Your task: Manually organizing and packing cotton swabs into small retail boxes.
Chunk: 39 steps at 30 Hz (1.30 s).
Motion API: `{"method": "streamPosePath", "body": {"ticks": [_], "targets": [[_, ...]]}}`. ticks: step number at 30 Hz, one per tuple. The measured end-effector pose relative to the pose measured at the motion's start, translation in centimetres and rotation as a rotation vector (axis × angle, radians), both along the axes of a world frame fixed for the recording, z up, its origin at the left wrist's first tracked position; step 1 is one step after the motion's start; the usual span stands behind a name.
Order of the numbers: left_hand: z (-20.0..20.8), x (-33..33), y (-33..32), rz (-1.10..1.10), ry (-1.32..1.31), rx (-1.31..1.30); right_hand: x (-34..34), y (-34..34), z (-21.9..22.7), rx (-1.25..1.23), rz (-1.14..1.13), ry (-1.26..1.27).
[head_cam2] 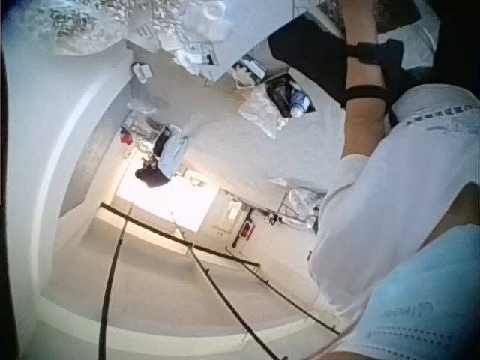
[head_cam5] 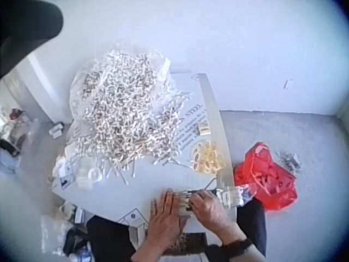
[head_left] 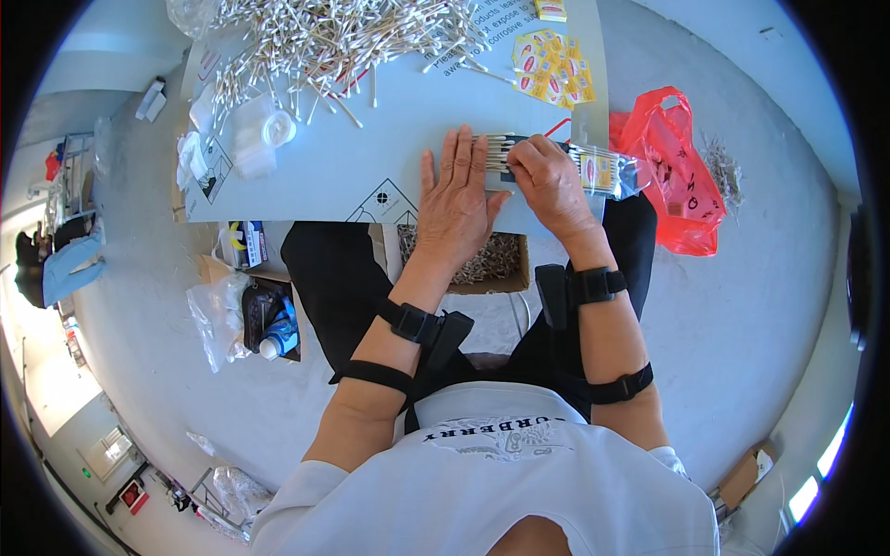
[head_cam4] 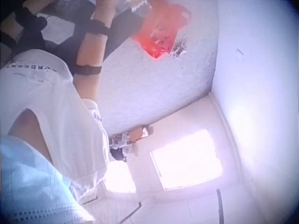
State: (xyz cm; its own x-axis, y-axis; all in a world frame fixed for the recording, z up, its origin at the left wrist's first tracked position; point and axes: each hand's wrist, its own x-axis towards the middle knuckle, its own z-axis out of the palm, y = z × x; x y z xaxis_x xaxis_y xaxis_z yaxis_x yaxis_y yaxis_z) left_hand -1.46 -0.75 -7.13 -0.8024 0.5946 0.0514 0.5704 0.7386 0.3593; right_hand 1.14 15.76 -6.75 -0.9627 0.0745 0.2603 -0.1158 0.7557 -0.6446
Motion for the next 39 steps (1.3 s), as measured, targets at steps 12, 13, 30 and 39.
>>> {"method": "streamPosePath", "body": {"ticks": [12,13,30,39], "targets": [[0.0,-0.1,-0.1,0.004,0.021,0.039,1.3,-1.4,0.2,-0.219,-0.153,-0.038],[0.2,-0.1,-0.1,0.002,0.020,0.040,1.3,-1.5,0.1,-0.281,-0.240,0.001],[-1.4,-2.9,3.5,0.277,-0.422,1.352,-1.6,-4.6,-2.9,-1.109,-0.462,0.280],[-0.6,-3.8,0.2,-0.160,0.035,0.020,0.9,-0.7,-0.7,-0.332,-0.224,0.044]]}}
